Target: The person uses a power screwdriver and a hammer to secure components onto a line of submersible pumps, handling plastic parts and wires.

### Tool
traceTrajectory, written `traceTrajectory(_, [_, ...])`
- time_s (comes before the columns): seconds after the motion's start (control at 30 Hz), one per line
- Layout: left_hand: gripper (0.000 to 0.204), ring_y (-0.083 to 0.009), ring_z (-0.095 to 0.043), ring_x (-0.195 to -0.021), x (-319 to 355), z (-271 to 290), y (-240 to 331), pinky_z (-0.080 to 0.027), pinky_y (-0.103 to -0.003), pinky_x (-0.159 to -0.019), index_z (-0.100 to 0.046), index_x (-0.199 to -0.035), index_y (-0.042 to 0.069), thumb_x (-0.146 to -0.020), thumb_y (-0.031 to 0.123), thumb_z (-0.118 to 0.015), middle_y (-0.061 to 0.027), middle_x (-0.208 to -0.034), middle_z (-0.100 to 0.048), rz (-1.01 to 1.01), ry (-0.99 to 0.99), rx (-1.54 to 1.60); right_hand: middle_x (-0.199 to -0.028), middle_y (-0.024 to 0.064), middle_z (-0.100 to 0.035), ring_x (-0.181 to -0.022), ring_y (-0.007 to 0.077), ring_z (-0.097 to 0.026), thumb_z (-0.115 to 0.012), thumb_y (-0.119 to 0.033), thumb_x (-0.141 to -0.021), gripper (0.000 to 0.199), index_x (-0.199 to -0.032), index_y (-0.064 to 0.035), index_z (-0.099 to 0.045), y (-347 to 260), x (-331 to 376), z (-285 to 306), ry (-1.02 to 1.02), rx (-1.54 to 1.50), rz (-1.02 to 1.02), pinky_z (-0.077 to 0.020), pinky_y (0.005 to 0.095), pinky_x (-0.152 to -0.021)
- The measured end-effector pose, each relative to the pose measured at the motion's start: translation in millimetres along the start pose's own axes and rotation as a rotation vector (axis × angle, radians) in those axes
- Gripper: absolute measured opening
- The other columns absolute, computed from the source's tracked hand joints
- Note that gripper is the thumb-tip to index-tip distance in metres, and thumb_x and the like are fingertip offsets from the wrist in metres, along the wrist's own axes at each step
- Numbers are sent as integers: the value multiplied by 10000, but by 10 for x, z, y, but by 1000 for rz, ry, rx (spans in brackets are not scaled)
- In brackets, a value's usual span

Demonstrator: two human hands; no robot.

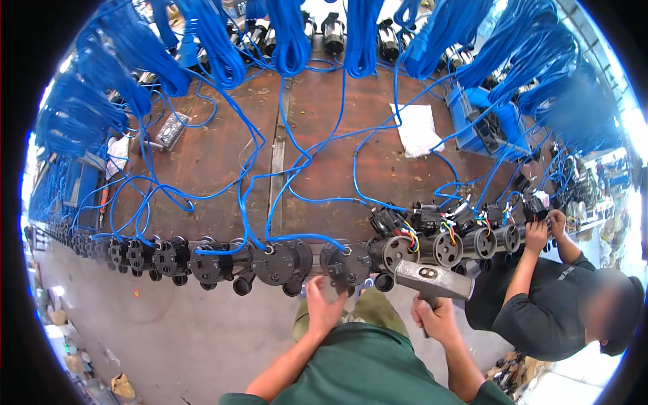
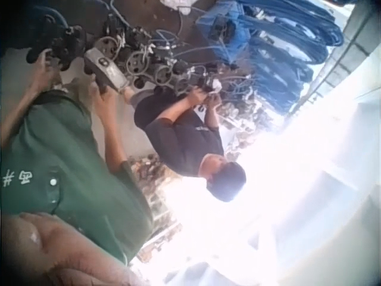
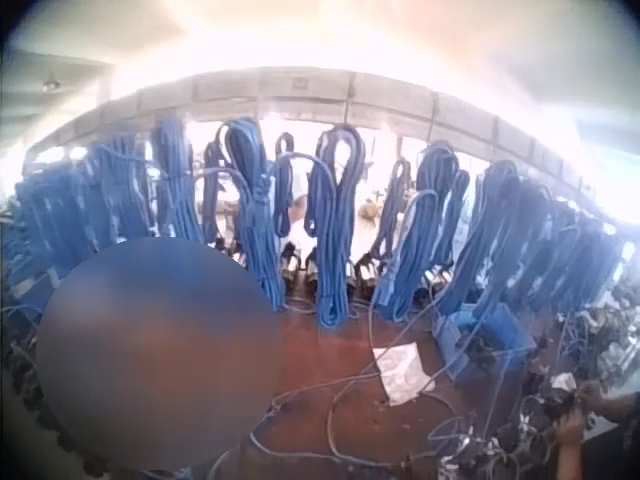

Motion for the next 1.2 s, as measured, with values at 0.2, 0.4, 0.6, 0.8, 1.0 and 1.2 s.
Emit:
traceTrajectory(0.2, [394,-107,-598,-763,-243,-655,-730,-477,-283,-570,-700,-1078,55,-797,230,-913,13,-928,-670,443,-435,184,-696,-57,-491,-599,59,-452,-698,-404,-1034,415,-917,-27,-572,455,-98,-109,-22,-17,-208,-354,248,-531])
traceTrajectory(0.4, [456,-168,-654,-973,-283,-677,-652,-554,-354,-852,-694,-1199,57,-768,82,-843,-25,-1084,-708,148,-166,126,-730,-52,-494,-612,50,-444,-671,-376,-1058,373,-954,-33,-567,552,-178,-60,-67,-33,-277,-347,251,-520])
traceTrajectory(0.6, [479,-162,-648,-1005,-302,-714,-559,-547,-343,-888,-677,-1236,58,-779,56,-823,-19,-1122,-697,59,-115,152,-712,-33,-479,-597,53,-425,-606,-411,-1088,411,-973,-19,-563,78,-146,31,-24,-208,-178,-329,244,-511])
traceTrajectory(0.8, [399,-144,-646,-986,-152,-987,-1199,-548,-322,-870,-681,-1205,63,-830,-3,-797,-5,-1110,-687,35,-28,371,-724,-34,-511,-587,66,-451,-584,-453,-1091,432,-979,-37,-563,270,-158,-166,7,77,-201,-378,255,-514])
traceTrajectory(1.0, [385,-139,-655,-976,-184,-891,-1051,-552,-320,-861,-682,-1189,64,-834,-4,-815,-3,-1090,-695,-11,-91,308,-641,-36,-439,-550,54,-389,-509,-388,-1128,432,-909,-20,-566,-178,-166,91,37,-234,-119,-333,237,-498])
traceTrajectory(1.2, [342,-132,-665,-960,-63,-1004,-1311,-558,-317,-852,-690,-1162,64,-852,-4,-818,-7,-1073,-703,-16,-16,364,-658,-24,-520,-558,86,-488,-608,-436,-1078,459,-823,-57,-567,486,-137,-174,-2,25,-516,-394,283,-496])
Point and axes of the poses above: each hand's wrist, its own x-axis away from the middle knuckle, its own z-axis out of the back of the hand, y = z × x, the point moved 2 cm from there along -x, towards the middle knuckle
